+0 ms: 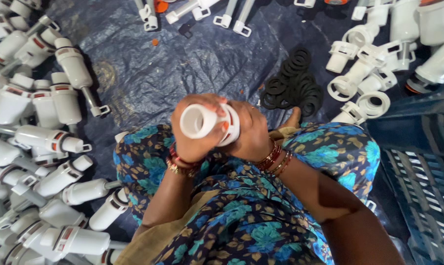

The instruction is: The person assembles white plastic components by inserting orange rings and black rubber bands into cylindrical bodies. The person handles the parts one at a time, picking them up from a pile, assembling them, and placing them back down.

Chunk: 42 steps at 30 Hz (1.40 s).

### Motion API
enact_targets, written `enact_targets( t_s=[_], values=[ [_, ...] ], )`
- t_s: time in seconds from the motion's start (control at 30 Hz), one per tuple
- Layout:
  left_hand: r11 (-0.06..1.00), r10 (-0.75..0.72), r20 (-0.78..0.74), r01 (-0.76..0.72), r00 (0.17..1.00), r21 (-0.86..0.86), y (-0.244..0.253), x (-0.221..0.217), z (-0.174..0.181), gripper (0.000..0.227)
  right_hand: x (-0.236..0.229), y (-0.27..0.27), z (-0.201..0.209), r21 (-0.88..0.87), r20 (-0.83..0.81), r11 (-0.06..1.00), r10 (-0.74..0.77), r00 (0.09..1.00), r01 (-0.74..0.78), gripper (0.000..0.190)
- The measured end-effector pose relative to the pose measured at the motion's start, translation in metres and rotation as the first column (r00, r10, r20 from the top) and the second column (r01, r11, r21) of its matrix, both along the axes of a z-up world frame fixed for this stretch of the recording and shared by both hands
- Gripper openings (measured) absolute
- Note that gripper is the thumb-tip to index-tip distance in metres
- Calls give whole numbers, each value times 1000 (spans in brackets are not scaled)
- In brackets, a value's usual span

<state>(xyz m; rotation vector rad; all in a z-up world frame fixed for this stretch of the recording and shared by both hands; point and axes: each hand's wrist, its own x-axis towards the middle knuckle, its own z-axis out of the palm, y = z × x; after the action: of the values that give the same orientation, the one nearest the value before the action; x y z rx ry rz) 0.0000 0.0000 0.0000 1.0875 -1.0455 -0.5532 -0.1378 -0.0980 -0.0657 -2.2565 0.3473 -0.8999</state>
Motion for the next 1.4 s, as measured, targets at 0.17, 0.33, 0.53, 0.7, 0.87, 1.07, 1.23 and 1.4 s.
enact_targets(
  t_s=[0.17, 0.33, 0.53, 0.7, 0.87, 1.07, 1.23, 1.4],
  values=[
    [987, -163, 54, 163, 985, 15, 16, -4, 37, 31, -8, -9, 24, 221, 68, 921, 312, 948, -320, 78],
    [978, -150, 446, 65, 883, 200, -7, 23, 6, 34, 12, -38, -11, 412, -120, 807, 508, 853, -423, 63],
    [953, 164, 228, -213, 960, 213, -23, 7, -74, 46, 12, -98, -108, -41, -879, 960, -166, 446, 275, 60],
    [977, 83, 268, -131, 960, 166, -15, 23, -107, 49, 11, -111, -172, -285, -846, 859, -434, 311, 426, 33],
    [970, 69, 135, -98, 988, 223, -3, 24, -119, 53, 7, -122, -180, -350, -743, 780, -568, 352, 520, 12],
    [961, 211, 4, -208, 977, 182, 10, 28, -113, 61, -5, -130, -127, -201, -372, 778, -623, 688, 596, 19],
    [950, 227, 222, -266, 948, 161, 4, 25, -102, 66, -3, -101, -39, 897, 62, 441, -226, 972, 45, 43],
    [990, 106, 252, -126, 962, 64, -6, 18, -99, 76, -4, -44, 19, 787, 58, 612, 54, 997, -79, 35]
  ],
)
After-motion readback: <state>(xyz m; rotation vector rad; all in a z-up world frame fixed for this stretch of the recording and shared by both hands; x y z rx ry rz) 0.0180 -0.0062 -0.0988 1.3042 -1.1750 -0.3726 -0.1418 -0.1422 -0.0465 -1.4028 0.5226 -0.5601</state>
